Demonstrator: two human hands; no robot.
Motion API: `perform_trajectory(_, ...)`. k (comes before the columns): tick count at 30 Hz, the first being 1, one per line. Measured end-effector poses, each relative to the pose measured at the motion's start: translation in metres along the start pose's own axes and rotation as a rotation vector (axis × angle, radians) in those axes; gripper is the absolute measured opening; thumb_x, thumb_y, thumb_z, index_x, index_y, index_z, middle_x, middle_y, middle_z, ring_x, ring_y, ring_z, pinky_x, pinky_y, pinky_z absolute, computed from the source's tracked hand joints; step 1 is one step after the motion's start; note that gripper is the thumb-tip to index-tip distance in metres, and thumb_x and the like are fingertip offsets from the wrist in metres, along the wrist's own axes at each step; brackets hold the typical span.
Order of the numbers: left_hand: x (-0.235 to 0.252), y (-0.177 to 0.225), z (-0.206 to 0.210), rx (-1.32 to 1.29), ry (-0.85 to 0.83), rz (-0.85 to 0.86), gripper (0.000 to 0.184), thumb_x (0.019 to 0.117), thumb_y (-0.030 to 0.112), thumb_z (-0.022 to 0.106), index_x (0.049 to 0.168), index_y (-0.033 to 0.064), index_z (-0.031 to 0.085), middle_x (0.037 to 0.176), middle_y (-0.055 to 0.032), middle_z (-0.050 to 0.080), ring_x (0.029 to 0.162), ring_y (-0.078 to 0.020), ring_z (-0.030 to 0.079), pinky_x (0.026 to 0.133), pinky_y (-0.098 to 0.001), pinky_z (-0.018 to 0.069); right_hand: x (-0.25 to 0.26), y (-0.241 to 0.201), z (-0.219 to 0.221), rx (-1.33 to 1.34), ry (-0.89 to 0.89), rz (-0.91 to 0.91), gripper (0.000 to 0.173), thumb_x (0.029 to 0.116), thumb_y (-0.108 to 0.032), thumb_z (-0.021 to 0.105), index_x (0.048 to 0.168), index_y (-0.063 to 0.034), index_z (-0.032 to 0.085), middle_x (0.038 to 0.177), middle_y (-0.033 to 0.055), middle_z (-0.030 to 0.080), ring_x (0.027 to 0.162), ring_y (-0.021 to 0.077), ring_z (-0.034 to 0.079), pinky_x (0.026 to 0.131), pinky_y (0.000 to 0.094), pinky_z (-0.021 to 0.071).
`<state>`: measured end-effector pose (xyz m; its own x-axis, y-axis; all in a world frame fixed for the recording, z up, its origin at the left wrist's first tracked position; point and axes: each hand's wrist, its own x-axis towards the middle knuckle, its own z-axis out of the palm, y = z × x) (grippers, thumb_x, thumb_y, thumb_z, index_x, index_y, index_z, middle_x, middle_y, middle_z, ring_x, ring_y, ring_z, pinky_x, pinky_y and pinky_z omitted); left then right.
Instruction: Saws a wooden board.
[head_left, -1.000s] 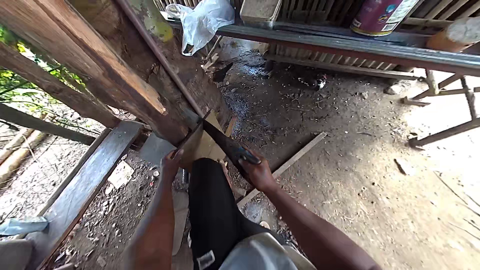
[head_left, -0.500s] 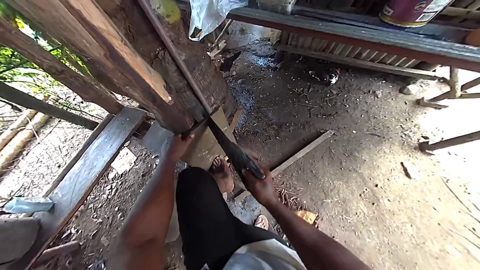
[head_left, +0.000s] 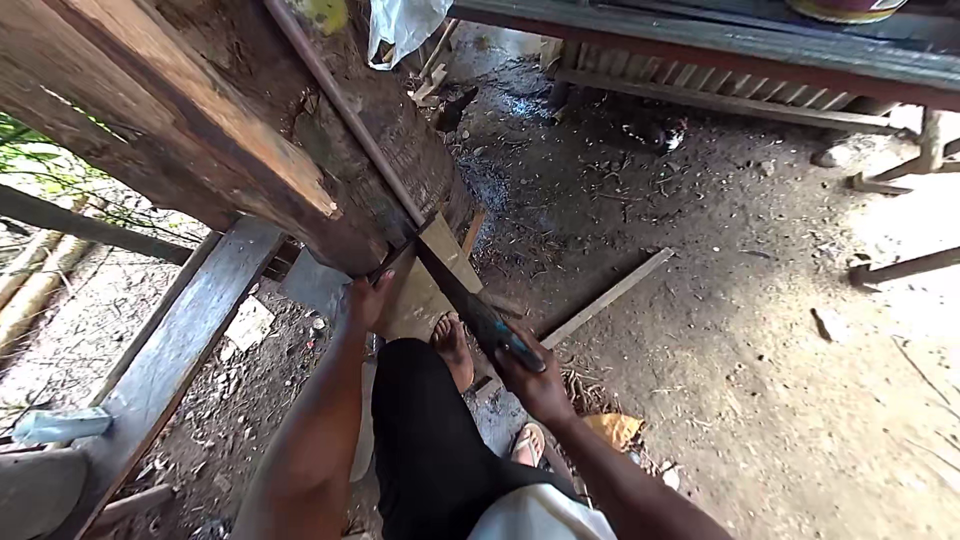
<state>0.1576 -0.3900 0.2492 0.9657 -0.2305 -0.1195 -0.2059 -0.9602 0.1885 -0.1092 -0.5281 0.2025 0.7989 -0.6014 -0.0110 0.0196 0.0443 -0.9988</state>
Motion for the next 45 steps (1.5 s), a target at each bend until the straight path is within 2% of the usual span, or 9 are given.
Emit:
perform_trajectory(3, 0.035, -0.021, 0.020, 0.014, -0.135, -0.046, 0.088, 0.0935, 0.082, 0.037, 0.109, 0.0028, 0.071, 0.110, -0.0273, 0.070, 0.112, -0.0467, 0.066, 0.092, -0.0678, 0.0507, -0.006, 0.024, 0.014, 0.018, 0.048, -0.016, 0.052, 0.0934, -0.007, 0.067, 0.143, 0.0014, 0.056, 0.125, 0.0099, 0.071, 0.094, 0.0125, 0.072, 0.085, 0.0321, 0.0619)
perform_trajectory(10, 0.030, -0.014, 0.014, -0.011, -0.139, -0.080, 0.084, 0.0950, 0.079, 0.040, 0.111, 0.0022, 0.070, 0.111, -0.0275, 0.070, 0.111, -0.0461, 0.066, 0.092, -0.0680, 0.0509, -0.011, 0.081, 0.010, 0.103, 0.018, 0.110, 0.044, 0.0957, -0.014, 0.066, 0.138, -0.0026, 0.062, 0.103, 0.0092, 0.074, 0.073, 0.0176, 0.070, 0.067, 0.0363, 0.0628)
perform_trajectory(18, 0.017, -0.004, 0.005, -0.024, -0.171, -0.009, 0.080, 0.0972, 0.073, 0.046, 0.119, -0.0009, 0.068, 0.117, -0.0302, 0.068, 0.117, -0.0490, 0.063, 0.097, -0.0702, 0.0481, 0.001, -0.082, -0.017, -0.021, -0.009, 0.148, 0.046, 0.0974, -0.017, 0.067, 0.142, -0.0101, 0.061, 0.094, 0.0063, 0.073, 0.057, 0.0154, 0.062, 0.052, 0.0352, 0.0570)
perform_trajectory(27, 0.035, -0.016, 0.022, -0.066, -0.045, 0.049, 0.078, 0.0957, 0.074, 0.048, 0.117, 0.0026, 0.071, 0.112, -0.0248, 0.072, 0.115, -0.0434, 0.066, 0.100, -0.0660, 0.0482, -0.020, 0.015, 0.006, 0.036, 0.127, 0.067, 0.044, 0.0927, -0.014, 0.067, 0.136, -0.0054, 0.065, 0.100, 0.0062, 0.076, 0.069, 0.0144, 0.069, 0.063, 0.0359, 0.0614)
perform_trajectory(33, 0.025, -0.012, 0.022, -0.041, -0.093, -0.016, 0.085, 0.0943, 0.079, 0.043, 0.123, 0.0026, 0.068, 0.122, -0.0287, 0.066, 0.120, -0.0474, 0.062, 0.099, -0.0674, 0.0479, 0.006, -0.133, -0.046, -0.023, 0.001, 0.013, 0.042, 0.0966, -0.013, 0.067, 0.138, -0.0084, 0.064, 0.092, 0.0074, 0.072, 0.056, 0.0144, 0.059, 0.048, 0.0340, 0.0532)
perform_trajectory(37, 0.021, -0.016, 0.027, -0.060, -0.089, -0.026, 0.086, 0.0952, 0.080, 0.038, 0.125, 0.0042, 0.066, 0.122, -0.0281, 0.067, 0.119, -0.0465, 0.062, 0.098, -0.0680, 0.0486, -0.085, -0.224, -0.158, -0.048, 0.262, -0.394, 0.016, 0.0948, -0.026, 0.070, 0.110, -0.0218, 0.069, 0.077, -0.0063, 0.067, 0.061, 0.0071, 0.061, 0.056, 0.0271, 0.0548)
perform_trajectory(39, 0.021, -0.018, 0.023, -0.038, -0.083, 0.010, 0.083, 0.0962, 0.078, 0.040, 0.131, 0.0056, 0.065, 0.125, -0.0268, 0.067, 0.122, -0.0452, 0.062, 0.101, -0.0666, 0.0473, -0.107, -0.223, -0.219, -0.157, 0.159, -0.538, 0.025, 0.1010, -0.020, 0.058, 0.125, -0.0138, 0.059, 0.080, -0.0019, 0.066, 0.064, 0.0130, 0.063, 0.060, 0.0343, 0.0556)
perform_trajectory(42, 0.003, -0.020, 0.021, -0.028, -0.109, 0.131, 0.070, 0.0998, 0.064, 0.052, 0.137, 0.0052, 0.061, 0.129, -0.0266, 0.065, 0.126, -0.0452, 0.059, 0.105, -0.0651, 0.0451, -0.122, -0.190, -0.216, -0.178, 0.298, -0.331, 0.047, 0.0964, -0.021, 0.063, 0.143, -0.0257, 0.054, 0.071, -0.0099, 0.062, 0.055, 0.0060, 0.057, 0.053, 0.0280, 0.0523)
perform_trajectory(45, -0.016, -0.019, 0.021, -0.069, -0.119, 0.186, 0.064, 0.1022, 0.057, 0.054, 0.137, 0.0030, 0.060, 0.129, -0.0271, 0.065, 0.127, -0.0449, 0.059, 0.107, -0.0652, 0.0441, -0.135, -0.130, -0.211, -0.057, 0.357, -0.168, 0.059, 0.0926, -0.011, 0.060, 0.150, -0.0143, 0.050, 0.063, -0.0084, 0.056, 0.047, 0.0064, 0.050, 0.045, 0.0279, 0.0489)
